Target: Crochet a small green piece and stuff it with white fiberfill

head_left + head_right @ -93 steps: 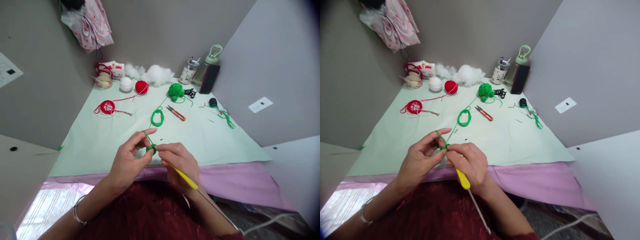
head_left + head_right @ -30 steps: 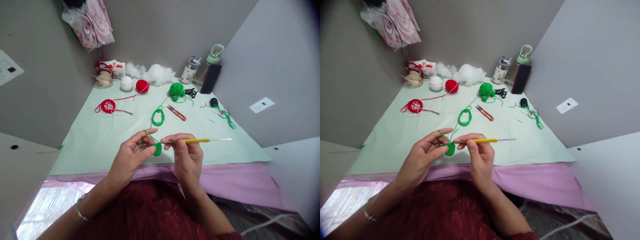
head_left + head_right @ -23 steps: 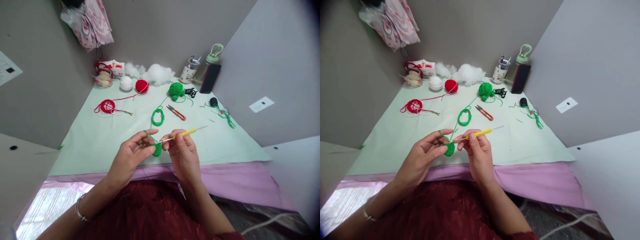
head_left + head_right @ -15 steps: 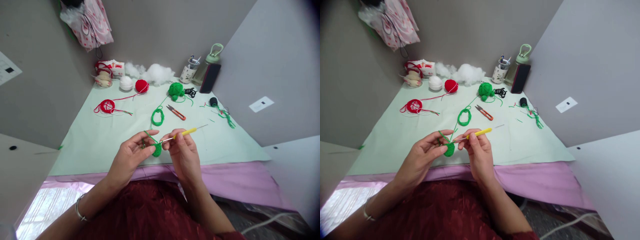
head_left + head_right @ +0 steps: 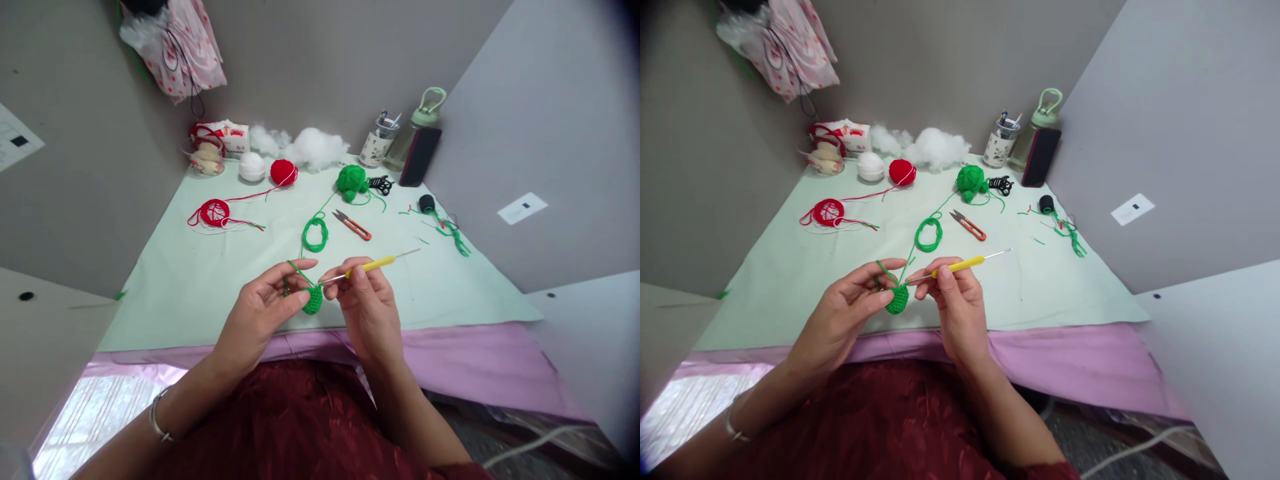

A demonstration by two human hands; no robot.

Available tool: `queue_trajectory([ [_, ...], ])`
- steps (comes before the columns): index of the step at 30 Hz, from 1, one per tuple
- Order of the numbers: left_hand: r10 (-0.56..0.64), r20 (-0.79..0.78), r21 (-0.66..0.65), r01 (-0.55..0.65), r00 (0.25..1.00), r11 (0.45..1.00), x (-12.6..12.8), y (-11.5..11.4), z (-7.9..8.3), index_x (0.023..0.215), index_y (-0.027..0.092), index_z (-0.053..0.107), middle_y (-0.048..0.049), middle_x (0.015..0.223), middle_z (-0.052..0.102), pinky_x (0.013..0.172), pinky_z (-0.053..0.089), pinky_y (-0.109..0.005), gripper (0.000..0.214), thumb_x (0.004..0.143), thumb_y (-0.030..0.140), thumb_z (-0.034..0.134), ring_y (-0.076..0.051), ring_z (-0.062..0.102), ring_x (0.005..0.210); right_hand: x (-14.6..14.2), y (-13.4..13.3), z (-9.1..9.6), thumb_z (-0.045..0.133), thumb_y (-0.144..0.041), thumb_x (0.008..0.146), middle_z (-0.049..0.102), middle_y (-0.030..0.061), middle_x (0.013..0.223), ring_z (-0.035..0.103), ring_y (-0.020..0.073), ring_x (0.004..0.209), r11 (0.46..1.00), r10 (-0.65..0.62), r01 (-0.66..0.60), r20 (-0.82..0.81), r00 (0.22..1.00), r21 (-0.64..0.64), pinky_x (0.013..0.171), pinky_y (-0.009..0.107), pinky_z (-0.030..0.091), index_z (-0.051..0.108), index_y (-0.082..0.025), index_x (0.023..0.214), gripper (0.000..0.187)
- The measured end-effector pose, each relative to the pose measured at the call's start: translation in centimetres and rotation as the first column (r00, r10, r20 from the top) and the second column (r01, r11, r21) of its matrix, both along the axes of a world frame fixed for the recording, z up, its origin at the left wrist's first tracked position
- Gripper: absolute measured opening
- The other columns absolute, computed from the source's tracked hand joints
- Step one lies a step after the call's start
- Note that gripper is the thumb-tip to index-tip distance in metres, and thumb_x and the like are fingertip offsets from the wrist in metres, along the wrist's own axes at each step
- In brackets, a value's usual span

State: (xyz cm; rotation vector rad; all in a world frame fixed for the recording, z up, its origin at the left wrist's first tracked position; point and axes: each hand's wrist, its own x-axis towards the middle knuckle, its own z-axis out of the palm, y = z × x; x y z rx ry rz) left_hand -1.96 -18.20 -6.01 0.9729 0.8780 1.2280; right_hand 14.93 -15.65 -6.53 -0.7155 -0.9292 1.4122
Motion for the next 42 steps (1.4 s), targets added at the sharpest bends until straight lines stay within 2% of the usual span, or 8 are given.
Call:
queue_trajectory([
  [9,0.017,-0.035,0.029,-0.016,0.999,0.999,0.0,0.0,-0.1,0.125,0.034,0.081,0.0015,0.093,0.067,0.084,0.049,-0.023,0.032,0.094,0.027,0.082,-0.013,0.060,0.090,-0.1,-0.1,0.0,0.073,-0.043,0.099,0.078,0.0003,0.081,0.063,0.0121,0.065,0.999,-0.012,0.011,0.007,1.000,0.043,0.071,0.027,0.056,0.074,-0.025,0.090,0.020],
  [15,0.067,-0.067,0.045,-0.064,0.996,0.997,0.1,-0.2,0.3,0.123,0.031,0.081,0.0016,0.091,0.069,0.081,0.051,-0.023,0.032,0.091,0.022,0.081,-0.012,0.062,0.086,0.3,-0.6,-0.2,0.064,-0.035,0.106,0.082,0.0006,0.093,0.069,0.0131,0.073,0.973,-0.061,0.034,0.114,0.992,0.227,0.076,0.029,0.056,0.077,-0.027,0.098,0.017],
  [21,0.129,-0.161,0.086,-0.116,0.978,0.989,0.2,-0.4,0.9,0.121,0.027,0.080,0.0019,0.088,0.070,0.084,0.054,-0.025,0.032,0.089,0.018,0.080,-0.013,0.064,0.086,0.8,-1.2,0.2,0.060,-0.025,0.107,0.080,0.0024,0.098,0.071,0.0162,0.079,0.900,-0.183,0.034,0.306,0.934,0.435,0.074,0.033,0.058,0.078,-0.028,0.105,0.018],
  [25,0.169,-0.214,0.094,-0.152,0.962,0.984,0.5,-0.6,1.0,0.120,0.025,0.080,0.0017,0.087,0.070,0.088,0.054,-0.026,0.031,0.090,0.019,0.080,-0.014,0.065,0.088,1.2,-1.7,0.4,0.057,-0.016,0.106,0.082,0.0040,0.102,0.075,0.0207,0.093,0.796,-0.301,-0.043,0.457,0.837,0.603,0.081,0.039,0.061,0.075,-0.031,0.118,0.026],
  [28,0.216,-0.247,0.121,-0.191,0.945,0.974,0.7,-0.5,1.1,0.117,0.024,0.081,0.0005,0.090,0.070,0.091,0.054,-0.028,0.029,0.088,0.019,0.079,-0.015,0.066,0.090,1.6,-1.9,0.2,0.061,-0.013,0.102,0.084,0.0071,0.110,0.078,0.0235,0.095,0.672,-0.457,-0.153,0.568,0.684,0.725,0.080,0.041,0.064,0.073,-0.032,0.124,0.031],
  [33,0.218,-0.207,0.070,-0.207,0.954,0.976,0.7,-0.5,1.1,0.120,0.023,0.080,0.0008,0.089,0.067,0.089,0.055,-0.027,0.034,0.087,0.021,0.082,-0.015,0.065,0.089,1.6,-1.7,-1.0,0.066,-0.011,0.097,0.084,0.0064,0.117,0.079,0.0236,0.094,0.481,-0.659,-0.265,0.543,0.520,0.836,0.077,0.040,0.067,0.076,-0.037,0.122,0.037],
  [38,0.136,-0.048,-0.030,-0.137,0.990,0.990,0.9,-0.6,0.7,0.129,0.026,0.077,0.0023,0.090,0.066,0.084,0.053,-0.022,0.046,0.085,0.020,0.086,-0.012,0.062,0.087,1.3,-1.9,-2.5,0.069,-0.009,0.096,0.082,0.0050,0.118,0.077,0.0230,0.094,0.520,-0.680,-0.193,0.540,0.496,0.832,0.079,0.040,0.066,0.075,-0.042,0.131,0.048],
  [42,-0.002,0.203,-0.209,0.046,0.979,0.977,1.0,-0.4,0.8,0.134,0.028,0.076,0.0038,0.084,0.061,0.075,0.051,-0.021,0.053,0.083,0.024,0.090,-0.009,0.057,0.075,1.2,-2.2,-3.1,0.070,-0.008,0.096,0.080,0.0046,0.112,0.078,0.0236,0.099,0.566,-0.642,-0.134,0.536,0.548,0.814,0.080,0.039,0.066,0.072,-0.045,0.138,0.056],
])
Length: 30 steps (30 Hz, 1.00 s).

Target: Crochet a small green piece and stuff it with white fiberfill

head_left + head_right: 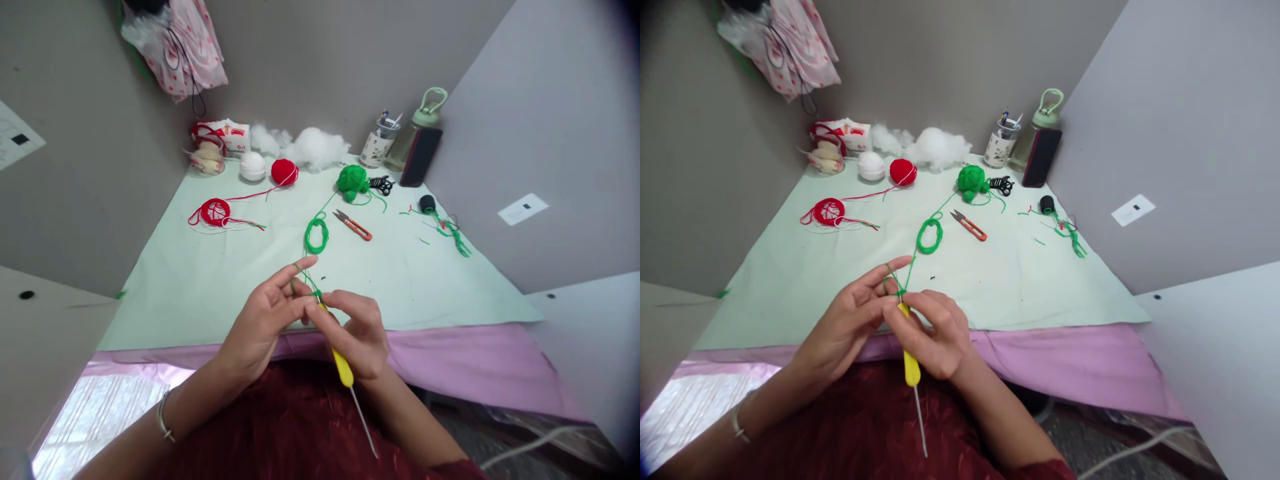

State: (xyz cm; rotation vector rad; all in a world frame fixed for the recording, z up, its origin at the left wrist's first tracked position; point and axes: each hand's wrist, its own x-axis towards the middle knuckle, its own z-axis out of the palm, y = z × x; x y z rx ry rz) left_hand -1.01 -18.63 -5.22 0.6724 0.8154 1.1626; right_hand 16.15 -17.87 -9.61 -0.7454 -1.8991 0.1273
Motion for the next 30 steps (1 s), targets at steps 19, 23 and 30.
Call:
queue_trajectory([
  [19,0.055,-0.222,0.171,-0.017,0.974,0.985,-0.7,0.2,-0.2,0.144,0.033,0.070,0.0006,0.095,0.066,0.091,0.047,-0.030,0.061,0.086,0.026,0.088,-0.016,0.058,0.090,-1.4,0.3,2.7,0.070,-0.026,0.101,0.078,0.0034,0.091,0.071,0.0195,0.084,0.841,0.040,-0.365,-0.628,0.777,-0.399,0.074,0.036,0.059,0.084,-0.030,0.100,0.014],
  [23,-0.035,-0.094,0.064,0.041,0.995,0.997,-0.8,0.4,0.2,0.148,0.028,0.067,-0.0009,0.094,0.065,0.082,0.047,-0.029,0.068,0.082,0.024,0.086,-0.015,0.057,0.085,-1.3,0.7,2.8,0.073,-0.031,0.100,0.076,0.0021,0.087,0.067,0.0162,0.072,0.773,0.023,-0.469,-0.720,0.693,-0.427,0.067,0.033,0.057,0.083,-0.029,0.096,0.011],
  [30,-0.232,0.129,0.050,0.228,0.964,0.972,-1.4,0.6,0.1,0.131,0.019,0.079,0.0004,0.076,0.051,0.060,0.035,-0.025,0.049,0.082,0.028,0.076,-0.013,0.040,0.067,-0.4,1.9,3.5,0.083,-0.043,0.089,0.070,0.0006,0.073,0.058,0.0123,0.058,0.572,-0.114,-0.623,-0.804,0.583,-0.533,0.055,0.027,0.052,0.077,-0.023,0.081,0.022],
])
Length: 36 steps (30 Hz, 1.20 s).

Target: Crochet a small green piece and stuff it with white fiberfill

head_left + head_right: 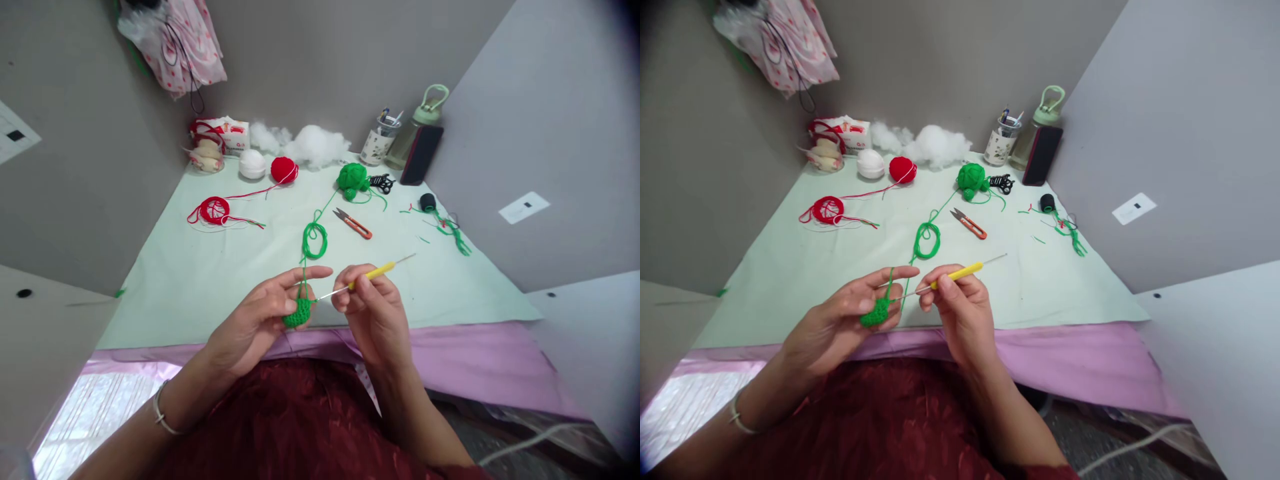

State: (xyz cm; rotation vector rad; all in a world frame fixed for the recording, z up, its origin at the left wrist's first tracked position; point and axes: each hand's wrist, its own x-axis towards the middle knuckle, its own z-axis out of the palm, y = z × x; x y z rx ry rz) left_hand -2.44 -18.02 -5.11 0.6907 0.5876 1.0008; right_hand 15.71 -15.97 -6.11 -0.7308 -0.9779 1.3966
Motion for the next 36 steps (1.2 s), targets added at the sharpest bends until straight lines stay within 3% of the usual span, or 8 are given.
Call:
queue_trajectory([
  [3,0.093,-0.098,0.039,-0.089,0.991,0.995,0.4,-0.3,0.0,0.131,0.024,0.079,-0.0017,0.087,0.061,0.069,0.040,-0.025,0.049,0.083,0.025,0.080,-0.013,0.049,0.076,-0.2,-0.1,-0.4,0.081,-0.044,0.091,0.072,0.0005,0.077,0.060,0.0125,0.060,1.000,0.030,-0.030,-0.006,1.000,-0.002,0.057,0.027,0.052,0.077,-0.025,0.084,0.021],
  [6,0.150,-0.186,0.100,-0.134,0.971,0.986,0.9,-0.7,-0.2,0.141,0.030,0.072,-0.0025,0.099,0.068,0.080,0.046,-0.027,0.058,0.085,0.025,0.085,-0.015,0.056,0.086,-0.8,-0.6,-1.0,0.076,-0.039,0.097,0.079,0.0028,0.091,0.070,0.0166,0.077,0.988,-0.027,0.014,0.085,0.996,0.151,0.069,0.031,0.058,0.082,-0.028,0.093,0.013],
  [10,0.183,-0.276,0.152,-0.145,0.944,0.978,0.9,-0.9,-0.4,0.157,0.035,0.058,0.0023,0.088,0.061,0.079,0.046,-0.026,0.073,0.089,0.027,0.085,-0.011,0.051,0.076,-1.1,-1.2,-1.3,0.071,-0.034,0.101,0.083,0.0021,0.097,0.074,0.0189,0.088,0.970,-0.101,0.055,0.185,0.978,0.236,0.077,0.033,0.059,0.084,-0.034,0.103,0.013],
  [13,0.207,-0.324,0.170,-0.159,0.923,0.973,0.6,-0.8,-0.4,0.163,0.036,0.049,0.0025,0.091,0.061,0.079,0.046,-0.027,0.083,0.089,0.028,0.085,-0.011,0.051,0.076,-0.9,-1.2,-1.2,0.071,-0.034,0.101,0.083,0.0024,0.096,0.073,0.0191,0.086,0.966,-0.091,0.040,0.195,0.976,0.254,0.075,0.033,0.059,0.085,-0.033,0.102,0.014],
  [17,0.203,-0.356,0.208,-0.134,0.912,0.969,0.3,-0.7,-0.3,0.167,0.038,0.041,0.0025,0.092,0.062,0.086,0.047,-0.029,0.089,0.090,0.030,0.085,-0.013,0.053,0.080,-0.7,-0.9,-1.1,0.074,-0.025,0.099,0.083,0.0029,0.097,0.074,0.0200,0.096,0.944,-0.076,-0.003,0.226,0.971,0.331,0.086,0.037,0.060,0.085,-0.031,0.102,0.013],
  [23,0.211,-0.334,0.239,-0.134,0.919,0.962,0.1,-0.6,-0.3,0.165,0.030,0.045,-0.0015,0.102,0.065,0.100,0.047,-0.035,0.075,0.097,0.030,0.076,-0.019,0.065,0.101,-0.8,-0.6,-1.6,0.073,-0.030,0.101,0.081,0.0012,0.095,0.069,0.0153,0.080,0.970,-0.066,0.042,0.094,0.993,0.240,0.074,0.030,0.055,0.083,-0.030,0.098,0.010],
  [30,0.267,-0.354,0.244,-0.187,0.896,0.952,0.3,-0.4,-0.1,0.156,0.029,0.056,0.0015,0.095,0.062,0.094,0.050,-0.031,0.069,0.091,0.021,0.080,-0.015,0.061,0.093,-1.1,-0.1,-0.9,0.076,-0.040,0.098,0.081,0.0011,0.087,0.065,0.0126,0.067,0.992,-0.002,0.006,-0.032,0.999,0.122,0.066,0.027,0.054,0.079,-0.026,0.092,0.015],
  [36,0.319,-0.420,0.302,-0.201,0.850,0.932,0.2,-0.4,0.0,0.151,0.029,0.061,0.0009,0.096,0.062,0.097,0.049,-0.032,0.064,0.090,0.021,0.079,-0.016,0.061,0.096,-0.5,-0.1,-1.1,0.066,-0.036,0.105,0.082,0.0015,0.093,0.069,0.0133,0.073,0.973,-0.002,-0.013,0.065,0.998,0.231,0.070,0.028,0.057,0.076,-0.027,0.097,0.016],
])
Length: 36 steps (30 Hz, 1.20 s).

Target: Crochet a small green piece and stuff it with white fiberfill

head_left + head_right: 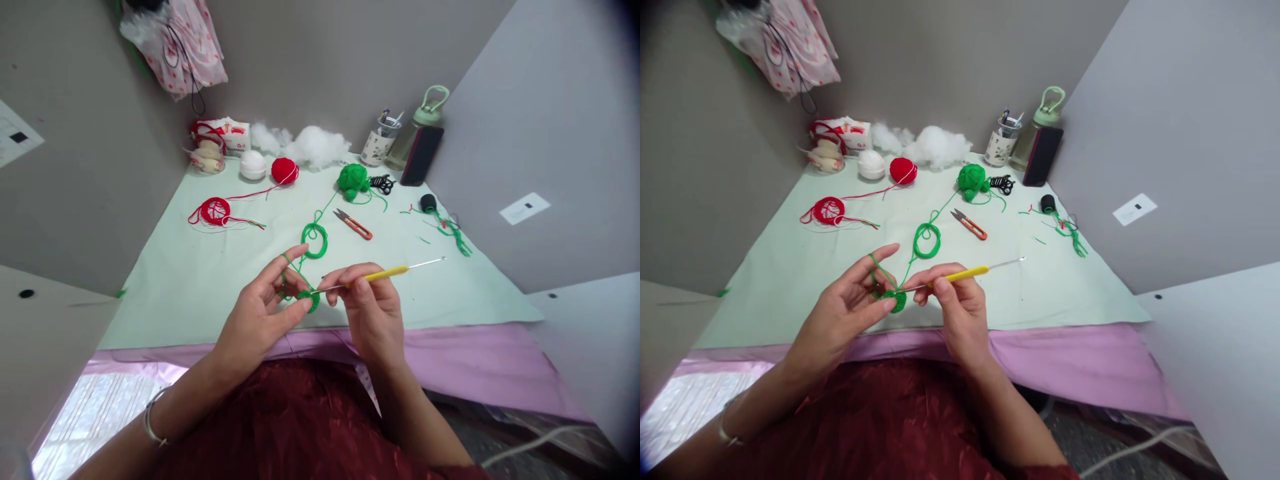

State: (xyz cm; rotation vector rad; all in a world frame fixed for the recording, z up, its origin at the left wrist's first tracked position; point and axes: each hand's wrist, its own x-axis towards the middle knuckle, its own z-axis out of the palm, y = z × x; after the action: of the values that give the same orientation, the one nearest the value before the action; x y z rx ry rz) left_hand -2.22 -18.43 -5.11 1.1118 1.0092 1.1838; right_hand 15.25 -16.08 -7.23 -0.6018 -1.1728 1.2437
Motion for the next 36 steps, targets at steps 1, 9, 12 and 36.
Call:
queue_trajectory([
  [1,0.018,-0.028,0.016,-0.018,0.999,1.000,0.1,0.0,0.0,0.150,0.029,0.061,0.0009,0.096,0.063,0.099,0.049,-0.033,0.064,0.089,0.020,0.078,-0.016,0.061,0.096,0.2,-0.1,0.0,0.064,-0.033,0.106,0.082,0.0018,0.095,0.069,0.0132,0.075,0.999,-0.023,0.021,0.045,0.999,0.045,0.072,0.029,0.058,0.076,-0.027,0.100,0.015],
  [9,0.190,-0.226,0.195,-0.146,0.955,0.970,0.9,-0.2,-0.1,0.129,0.026,0.073,-0.0001,0.097,0.066,0.103,0.048,-0.033,0.042,0.088,0.017,0.073,-0.018,0.064,0.100,1.4,-0.9,1.2,0.055,-0.014,0.107,0.081,0.0078,0.103,0.075,0.0209,0.097,0.835,-0.302,-0.003,0.463,0.833,0.551,0.084,0.039,0.062,0.072,-0.023,0.114,0.021],
  [12,0.204,-0.197,0.179,-0.170,0.959,0.969,1.0,0.0,-0.2,0.129,0.024,0.074,0.0004,0.095,0.067,0.102,0.049,-0.032,0.043,0.086,0.017,0.075,-0.017,0.064,0.097,1.3,-1.0,1.2,0.058,-0.010,0.104,0.081,0.0101,0.105,0.076,0.0204,0.092,0.699,-0.511,-0.036,0.534,0.674,0.714,0.074,0.034,0.063,0.072,-0.022,0.113,0.020],
  [36,-0.053,0.289,-0.124,0.092,0.956,0.988,0.6,0.2,-0.6,0.134,0.030,0.077,0.0006,0.094,0.070,0.091,0.051,-0.027,0.048,0.087,0.024,0.087,-0.014,0.064,0.092,-1.0,-0.4,-0.4,0.069,-0.027,0.102,0.080,0.0045,0.095,0.076,0.0196,0.093,0.957,-0.229,0.191,0.163,0.960,0.219,0.077,0.034,0.064,0.082,-0.027,0.102,0.013],
])
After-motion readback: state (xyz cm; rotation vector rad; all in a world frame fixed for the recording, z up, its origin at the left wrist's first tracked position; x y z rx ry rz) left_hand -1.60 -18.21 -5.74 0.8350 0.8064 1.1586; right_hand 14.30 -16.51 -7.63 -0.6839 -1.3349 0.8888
